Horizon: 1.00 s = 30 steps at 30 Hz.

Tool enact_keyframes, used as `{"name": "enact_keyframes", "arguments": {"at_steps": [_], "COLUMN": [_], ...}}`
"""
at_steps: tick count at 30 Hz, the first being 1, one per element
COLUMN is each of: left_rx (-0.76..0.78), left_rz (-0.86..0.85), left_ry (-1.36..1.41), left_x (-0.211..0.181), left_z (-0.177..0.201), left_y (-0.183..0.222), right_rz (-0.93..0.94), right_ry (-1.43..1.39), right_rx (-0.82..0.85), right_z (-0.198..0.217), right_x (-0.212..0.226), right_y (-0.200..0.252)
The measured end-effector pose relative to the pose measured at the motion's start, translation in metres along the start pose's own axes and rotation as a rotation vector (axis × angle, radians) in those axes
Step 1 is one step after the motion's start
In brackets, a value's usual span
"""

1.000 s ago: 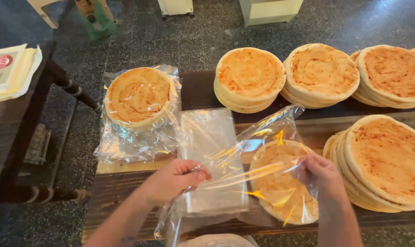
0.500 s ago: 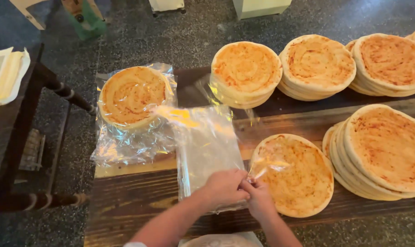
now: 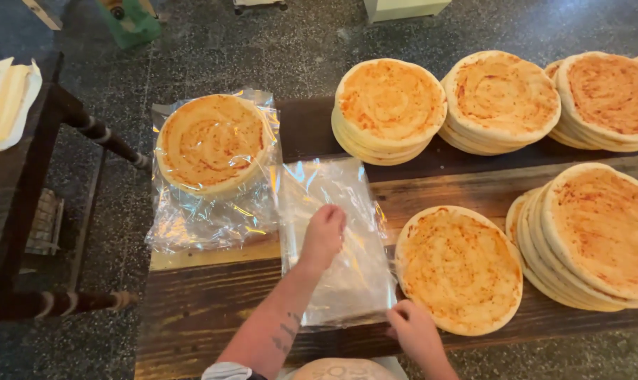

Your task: Placing individual pre-made pizza bases into plastic bags for packaging.

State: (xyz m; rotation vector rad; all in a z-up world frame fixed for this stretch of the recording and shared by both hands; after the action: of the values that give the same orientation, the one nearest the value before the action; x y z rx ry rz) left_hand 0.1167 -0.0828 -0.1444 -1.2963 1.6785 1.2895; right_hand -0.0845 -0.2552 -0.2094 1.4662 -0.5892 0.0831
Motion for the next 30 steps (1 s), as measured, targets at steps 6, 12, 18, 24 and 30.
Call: {"name": "enact_keyframes", "arguments": {"at_steps": [6, 12, 18, 24, 30], "left_rx": [0.747, 0.811, 0.644, 0.538, -0.084], "left_rz": [-0.744, -0.685, -1.175, -0.996, -0.698], "left_ry": [-0.818, -1.668, -1.590, -1.763, -1.962], "left_x": [-0.018, 0.041, 0.024, 0.055, 0.033], "left_z": [-0.015, 0.078, 0.056, 0.092, 0.144], "left_y": [0.041, 0.021, 0.050, 0.030, 0.013], "right_rz": [1.362, 1.283, 1.429, 1.412, 1.173], "right_ry": [0.711, 1.133, 1.025, 1.257, 1.194], "right_rx": [-0.649, -1.205, -0.717, -0.953, -1.064], "right_z": [-0.038, -0.004, -0.056, -0.021, 0.031], "right_x": [0.091, 0.100, 0.111, 0.099, 0.097], "right_y": [0.064, -0.025, 0.024, -0.072, -0.075]}}
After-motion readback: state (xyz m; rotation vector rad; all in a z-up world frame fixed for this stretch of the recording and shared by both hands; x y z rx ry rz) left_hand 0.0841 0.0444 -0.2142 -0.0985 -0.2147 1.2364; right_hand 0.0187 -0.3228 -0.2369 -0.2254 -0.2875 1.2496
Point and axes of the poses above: each hand's wrist, its own y-axis away from the middle knuckle, its own z-axis out of the back of the hand, x = y × z, the point moved 3 cm from there along -y, towards the middle knuckle, and after that the axes turned 15 degrees about -z, right-handed, at the moved point
